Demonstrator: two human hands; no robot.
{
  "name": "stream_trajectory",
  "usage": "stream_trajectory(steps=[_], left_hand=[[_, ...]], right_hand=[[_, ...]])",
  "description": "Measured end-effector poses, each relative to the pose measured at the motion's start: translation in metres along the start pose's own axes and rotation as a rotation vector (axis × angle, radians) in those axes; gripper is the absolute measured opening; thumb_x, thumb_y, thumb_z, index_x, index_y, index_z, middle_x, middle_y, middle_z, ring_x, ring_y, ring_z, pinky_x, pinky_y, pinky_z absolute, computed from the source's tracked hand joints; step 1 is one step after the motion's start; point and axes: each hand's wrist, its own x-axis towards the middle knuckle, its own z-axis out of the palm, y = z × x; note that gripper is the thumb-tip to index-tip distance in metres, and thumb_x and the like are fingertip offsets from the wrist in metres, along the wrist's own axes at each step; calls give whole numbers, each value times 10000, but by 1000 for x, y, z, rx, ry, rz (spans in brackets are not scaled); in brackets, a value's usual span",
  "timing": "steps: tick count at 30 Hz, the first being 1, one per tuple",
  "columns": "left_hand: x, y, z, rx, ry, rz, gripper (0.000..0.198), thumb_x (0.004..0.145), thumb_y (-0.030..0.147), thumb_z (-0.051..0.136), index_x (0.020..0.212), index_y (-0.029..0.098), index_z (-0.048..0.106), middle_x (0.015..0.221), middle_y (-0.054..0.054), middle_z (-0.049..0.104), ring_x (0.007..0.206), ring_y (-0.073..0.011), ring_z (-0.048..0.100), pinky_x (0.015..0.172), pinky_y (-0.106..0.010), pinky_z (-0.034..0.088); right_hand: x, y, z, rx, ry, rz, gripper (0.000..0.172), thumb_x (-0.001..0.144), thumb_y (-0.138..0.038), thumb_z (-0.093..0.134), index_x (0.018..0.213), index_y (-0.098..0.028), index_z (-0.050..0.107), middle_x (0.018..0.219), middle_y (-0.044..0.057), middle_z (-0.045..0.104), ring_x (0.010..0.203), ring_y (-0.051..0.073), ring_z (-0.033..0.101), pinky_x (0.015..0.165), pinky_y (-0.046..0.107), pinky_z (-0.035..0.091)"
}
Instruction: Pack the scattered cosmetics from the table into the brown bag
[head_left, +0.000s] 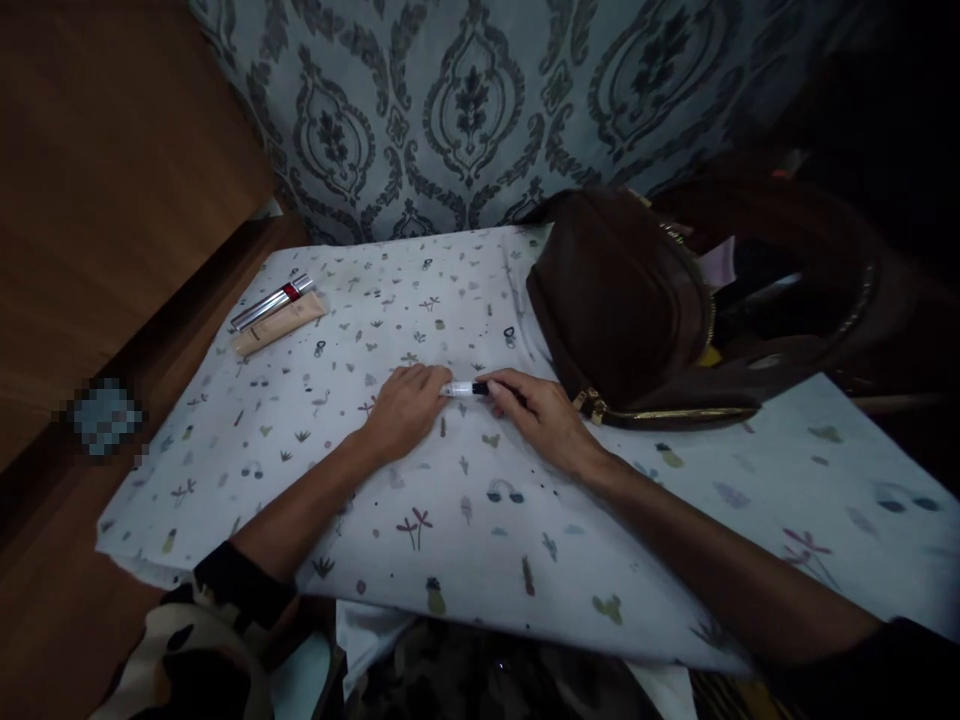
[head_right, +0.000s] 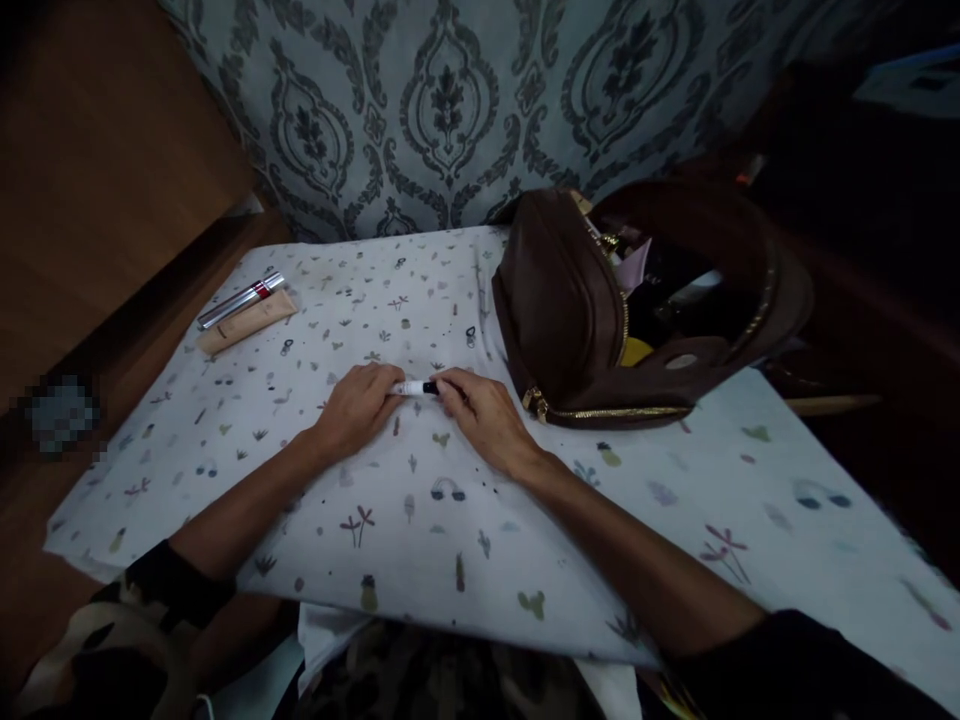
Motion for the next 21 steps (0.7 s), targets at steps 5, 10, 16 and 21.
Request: stream_trajectory(steps=[5,10,16,21], left_hand=[[-2,5,4,87,-2,53,266,1065,279,310,1016,176,550,905,-70,651,855,-223,609,754,-333,449],[-2,10,9,197,14,71,376,1074,385,283,945,170,564,805,-62,651,761,-201,627,675,-295,441],[-2,10,10,230,-7,101,479,1061,508,272,972,162,591,743,-56,683,654,-187,656,560,-261,405],[-2,10,9,208,0,91,496,1047,556,282,992,169,587,767,-54,707,683,-181,672,566,-251,406]], right_hand=[[-3,-7,2,183,-58,20,304,962,-411,511,997,-167,690,800,33,700,671,153,649,654,279,506],[-5,-10,3,286,-104,16,336,961,-443,511,984,-160,690,771,34,699,618,138,648,629,270,521],[-9,-8,8,215,-78,15,276,917,-420,598,1002,-175,691,602,-27,602,555,135,594,585,265,457],[-11,-11,6,179,-80,3,249,941,-405,567,976,-181,670,624,-14,620,569,142,596,597,268,445]])
